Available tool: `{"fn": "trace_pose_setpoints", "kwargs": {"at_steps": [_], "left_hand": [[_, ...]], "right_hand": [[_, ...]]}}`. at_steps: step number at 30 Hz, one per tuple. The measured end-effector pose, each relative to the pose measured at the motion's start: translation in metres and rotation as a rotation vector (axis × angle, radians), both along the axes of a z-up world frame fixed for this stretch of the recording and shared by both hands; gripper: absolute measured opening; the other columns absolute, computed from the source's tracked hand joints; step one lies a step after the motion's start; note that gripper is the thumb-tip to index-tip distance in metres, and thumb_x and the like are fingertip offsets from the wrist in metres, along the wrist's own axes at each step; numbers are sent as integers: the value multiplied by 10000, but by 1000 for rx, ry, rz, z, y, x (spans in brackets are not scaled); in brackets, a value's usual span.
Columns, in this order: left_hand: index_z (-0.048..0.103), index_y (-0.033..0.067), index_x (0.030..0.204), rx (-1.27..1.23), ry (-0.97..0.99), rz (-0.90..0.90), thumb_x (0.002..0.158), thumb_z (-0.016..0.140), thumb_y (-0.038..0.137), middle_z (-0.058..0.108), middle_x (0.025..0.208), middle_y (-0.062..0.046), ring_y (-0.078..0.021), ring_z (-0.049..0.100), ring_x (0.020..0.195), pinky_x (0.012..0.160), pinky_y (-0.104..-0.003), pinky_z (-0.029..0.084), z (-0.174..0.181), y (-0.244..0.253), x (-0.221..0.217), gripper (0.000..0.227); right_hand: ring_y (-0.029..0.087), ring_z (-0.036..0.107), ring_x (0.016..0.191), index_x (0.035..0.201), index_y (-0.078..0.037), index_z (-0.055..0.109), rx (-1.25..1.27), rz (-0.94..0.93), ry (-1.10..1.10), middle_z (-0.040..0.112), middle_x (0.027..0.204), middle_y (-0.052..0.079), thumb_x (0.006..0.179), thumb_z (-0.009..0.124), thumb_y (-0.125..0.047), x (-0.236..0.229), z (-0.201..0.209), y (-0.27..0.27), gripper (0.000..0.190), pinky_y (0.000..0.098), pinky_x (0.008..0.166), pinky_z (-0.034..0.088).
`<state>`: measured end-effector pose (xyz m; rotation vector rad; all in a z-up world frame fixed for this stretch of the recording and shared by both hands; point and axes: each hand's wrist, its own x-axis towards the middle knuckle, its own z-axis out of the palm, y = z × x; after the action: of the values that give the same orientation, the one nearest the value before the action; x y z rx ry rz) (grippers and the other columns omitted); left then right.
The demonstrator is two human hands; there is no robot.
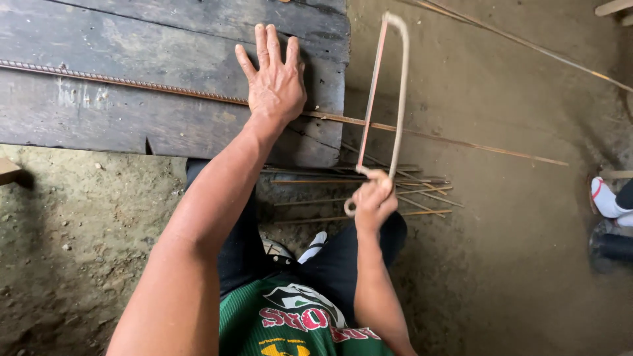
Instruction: Sawing a metal rebar with a manual hacksaw on a wooden workbench
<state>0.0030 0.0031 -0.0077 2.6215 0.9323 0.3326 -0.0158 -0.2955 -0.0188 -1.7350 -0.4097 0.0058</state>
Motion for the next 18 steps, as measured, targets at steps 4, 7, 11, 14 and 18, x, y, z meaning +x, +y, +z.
{"fn": "trace_pose_setpoints", "kwargs": {"at_steps": [4,7,11,14,18], "left_hand": [[382,75,1545,-25,-5,25,1065,412,261,162,1660,-293,-444,7,1529,1147,-778,21,4,0,1,515],[396,48,1525,-10,-33,29,1066,425,258,179,1648,-315,-460,18,1521,1138,-785,30,-1,-1,1,506],[399,68,1546,3,5,32,1074,408,298,191,1656,-297,-440,20,1525,1144,-778,41,-6,-1,3,525],[415,62,1526,44,-26,27,1071,446,318,228,1637,-314,-457,64,1520,1133,-790,77,-5,-2,1,523],[405,83,1559,35,-12,24,1080,401,336,197,1655,-294,-443,25,1527,1142,-787,45,-7,-1,3,542]], "right_hand": [[114,334,376,1143,41,654,375,60,577,296,533,-42,1053,332,-401,8,-43,-47,554,262,365,293],[105,344,397,1078,79,655,181,-49,399,320,538,-21,1078,370,-351,-63,-17,-89,516,278,371,318],[110,308,404,991,98,581,42,-214,364,273,515,-9,1090,300,-201,-125,8,-125,422,306,421,319],[150,513,387,906,-52,728,-299,-236,148,594,524,65,1024,464,-211,-76,-7,-92,330,298,410,435],[107,440,384,907,-12,710,-33,-137,80,775,887,187,1043,332,-412,-7,4,8,567,259,347,325]]}}
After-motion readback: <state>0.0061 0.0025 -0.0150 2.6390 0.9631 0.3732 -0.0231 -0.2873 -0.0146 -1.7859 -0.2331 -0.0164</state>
